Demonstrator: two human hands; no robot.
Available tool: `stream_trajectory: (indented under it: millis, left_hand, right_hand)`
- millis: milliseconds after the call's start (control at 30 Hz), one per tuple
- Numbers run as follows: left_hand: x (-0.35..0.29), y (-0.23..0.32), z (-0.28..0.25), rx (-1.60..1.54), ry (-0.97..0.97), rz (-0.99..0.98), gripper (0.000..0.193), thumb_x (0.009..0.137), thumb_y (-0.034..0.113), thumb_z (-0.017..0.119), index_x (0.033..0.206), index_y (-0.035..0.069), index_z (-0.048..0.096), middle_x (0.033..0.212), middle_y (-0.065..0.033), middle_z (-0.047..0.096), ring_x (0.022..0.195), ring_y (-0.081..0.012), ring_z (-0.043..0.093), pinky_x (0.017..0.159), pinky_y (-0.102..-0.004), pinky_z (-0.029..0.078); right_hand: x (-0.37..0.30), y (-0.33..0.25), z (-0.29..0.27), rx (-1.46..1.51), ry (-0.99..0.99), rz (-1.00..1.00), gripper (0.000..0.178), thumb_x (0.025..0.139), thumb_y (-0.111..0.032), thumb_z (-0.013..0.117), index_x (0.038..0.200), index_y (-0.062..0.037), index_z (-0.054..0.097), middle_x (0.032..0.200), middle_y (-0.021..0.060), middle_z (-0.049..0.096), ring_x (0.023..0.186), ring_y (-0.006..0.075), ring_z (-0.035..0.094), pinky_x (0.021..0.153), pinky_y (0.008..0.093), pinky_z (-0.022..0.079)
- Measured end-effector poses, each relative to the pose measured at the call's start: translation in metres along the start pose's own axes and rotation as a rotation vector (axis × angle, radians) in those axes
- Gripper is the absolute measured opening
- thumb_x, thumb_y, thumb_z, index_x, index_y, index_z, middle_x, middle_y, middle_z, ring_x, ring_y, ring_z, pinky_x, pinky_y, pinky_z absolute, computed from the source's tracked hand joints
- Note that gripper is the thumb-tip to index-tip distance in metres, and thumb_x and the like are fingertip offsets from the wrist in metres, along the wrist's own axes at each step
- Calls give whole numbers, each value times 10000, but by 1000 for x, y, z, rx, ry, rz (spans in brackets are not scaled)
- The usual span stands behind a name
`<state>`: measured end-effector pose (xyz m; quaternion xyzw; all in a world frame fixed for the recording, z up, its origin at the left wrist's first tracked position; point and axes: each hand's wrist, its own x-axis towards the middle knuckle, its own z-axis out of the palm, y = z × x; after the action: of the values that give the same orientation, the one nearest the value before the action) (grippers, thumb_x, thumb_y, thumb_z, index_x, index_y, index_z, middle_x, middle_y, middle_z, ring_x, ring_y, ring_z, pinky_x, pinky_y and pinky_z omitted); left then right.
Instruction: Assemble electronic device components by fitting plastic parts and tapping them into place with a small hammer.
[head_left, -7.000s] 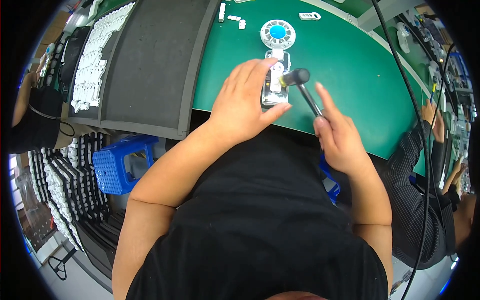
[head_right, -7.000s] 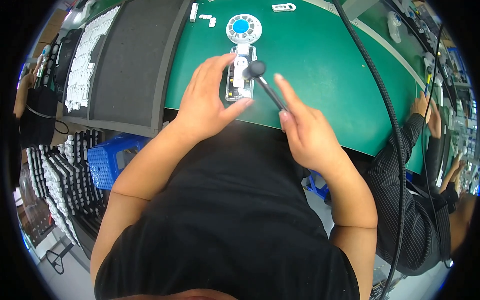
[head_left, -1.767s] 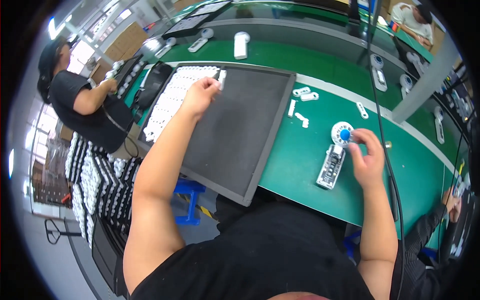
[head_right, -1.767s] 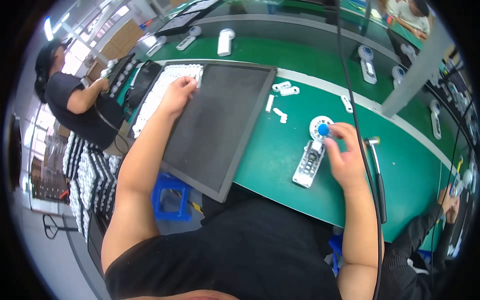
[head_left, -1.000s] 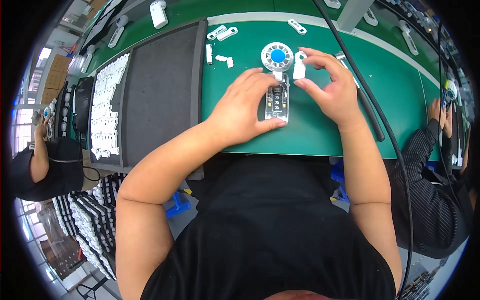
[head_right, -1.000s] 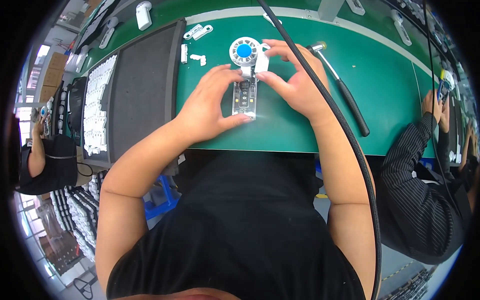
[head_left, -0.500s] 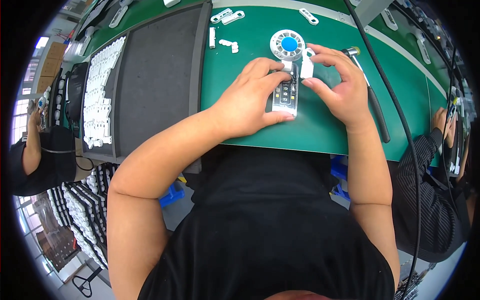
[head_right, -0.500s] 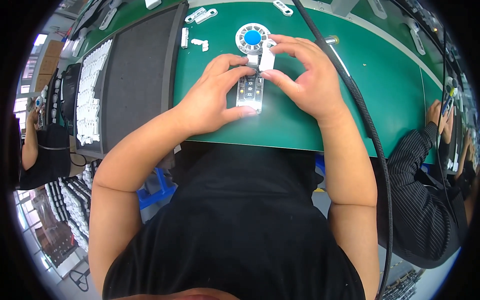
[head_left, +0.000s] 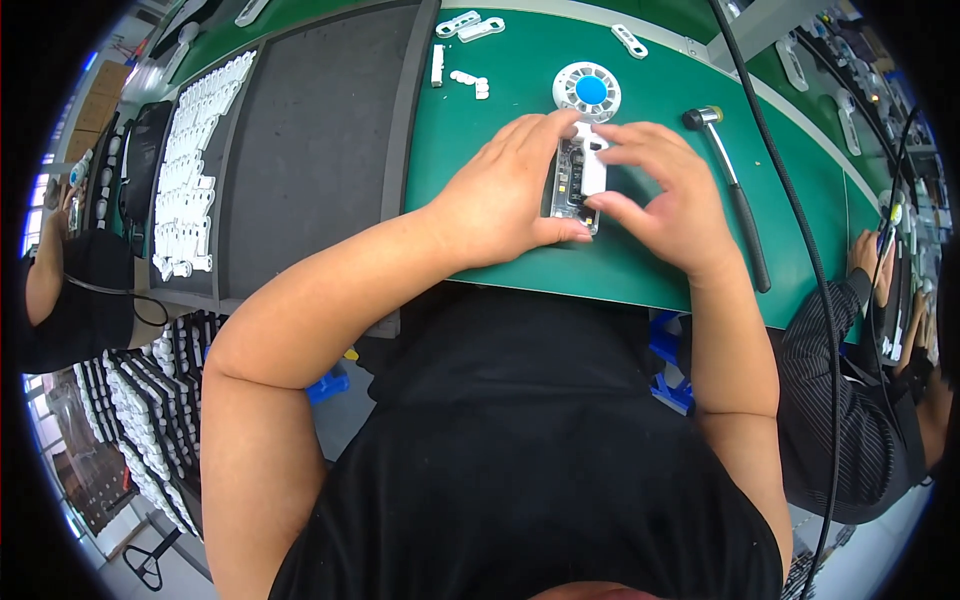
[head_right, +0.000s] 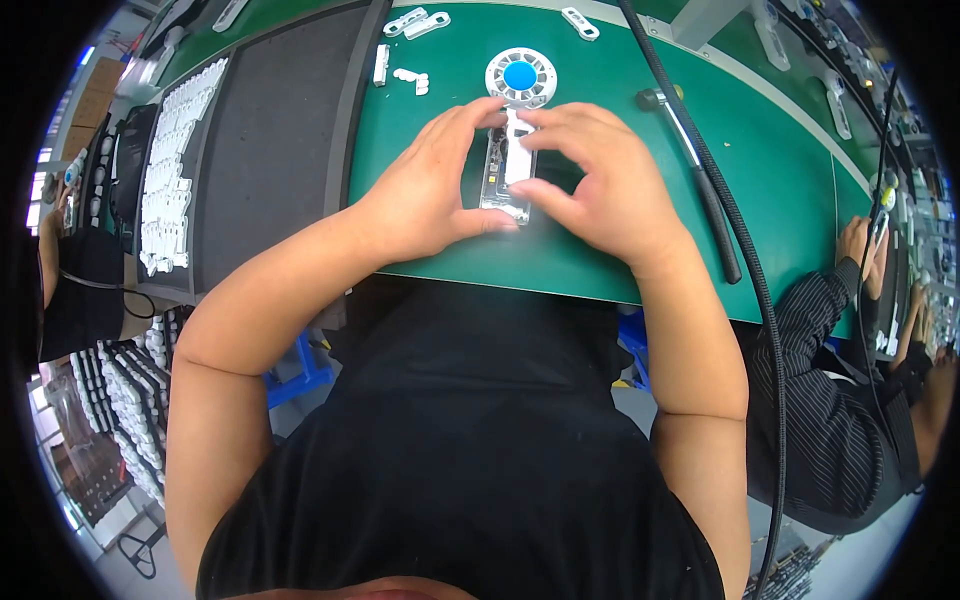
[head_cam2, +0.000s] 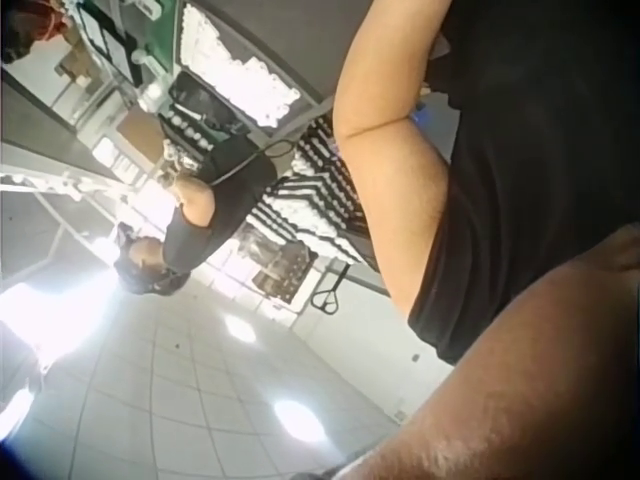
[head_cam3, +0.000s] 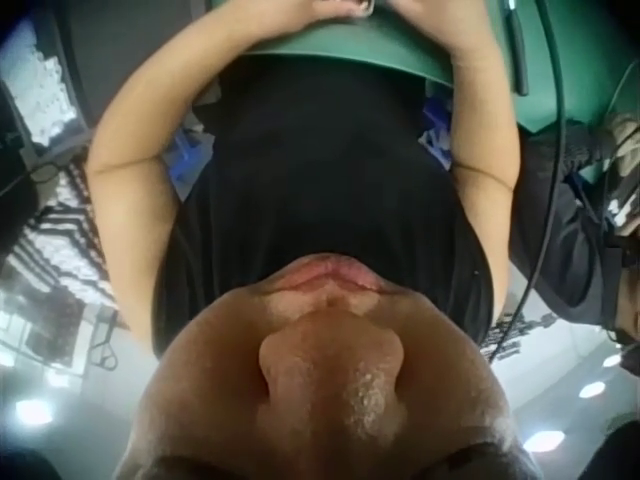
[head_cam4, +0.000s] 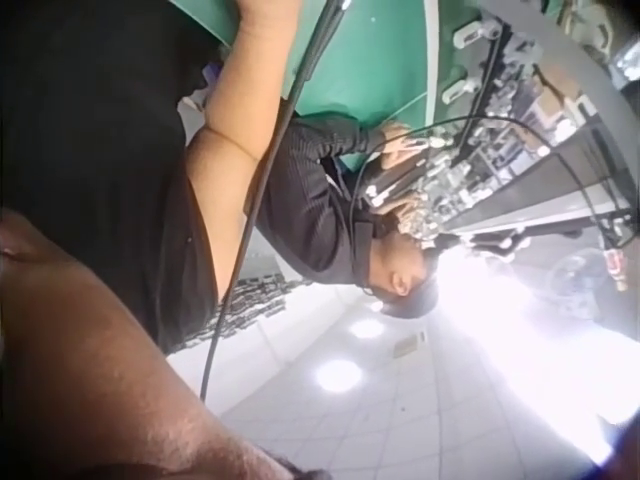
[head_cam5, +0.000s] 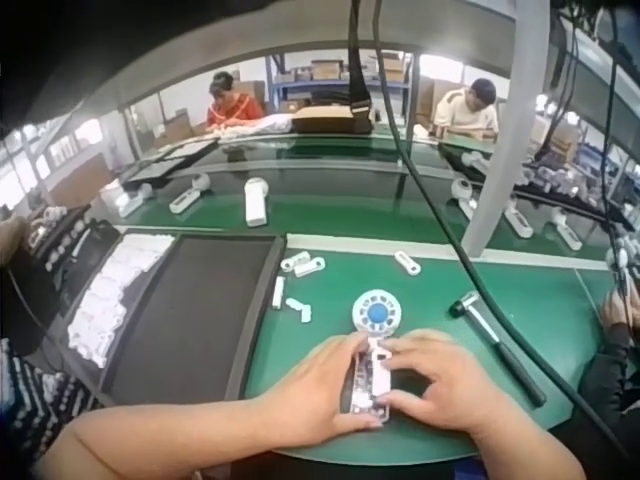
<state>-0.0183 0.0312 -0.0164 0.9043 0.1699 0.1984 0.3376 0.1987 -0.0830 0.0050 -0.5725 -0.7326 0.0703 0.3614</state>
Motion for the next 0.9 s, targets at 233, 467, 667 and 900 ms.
stream_trajectory:
  millis: [233, 467, 667, 900]
  left_hand:
    - [-1, 0, 4, 84, -10, 2, 1068, 778, 298, 953, 1607, 28, 334, 1514, -203, 529, 1432, -415, 498, 1215, -487, 416]
    - [-8, 9, -2, 212, -3, 80, 1020, 800, 326, 932, 1583, -9, 369, 1512, -248, 516, 1447, -446, 481, 1208, -512, 417]
    - [-34, 64, -14, 234, -141, 85, 944, 826, 264, 900, 1570, -33, 400, 1521, -240, 484, 1439, -444, 474, 1193, -509, 424]
    - [-53, 60, 38, 435, 39, 10, 814, 846, 352, 862, 1482, -27, 524, 1475, -199, 509, 1387, -369, 487, 1115, -501, 460]
  right_hand:
    - [-2, -5, 8, -161, -70, -24, 387, 770, -228, 912, 1095, -53, 796, 1246, 94, 783, 1172, 330, 691, 1019, 441, 557]
    - [0, -10, 3, -220, -121, -44, 352, 800, -226, 883, 1092, -48, 804, 1252, 89, 776, 1201, 326, 673, 1038, 452, 546]
    - [-14, -1, 4, -232, -95, -67, 356, 824, -170, 853, 1154, -50, 797, 1446, 127, 666, 1303, 368, 618, 1093, 468, 516]
    - [-23, -3, -24, -369, -7, 107, 481, 896, -190, 818, 1343, -58, 702, 1527, 184, 577, 1357, 416, 579, 1131, 472, 496]
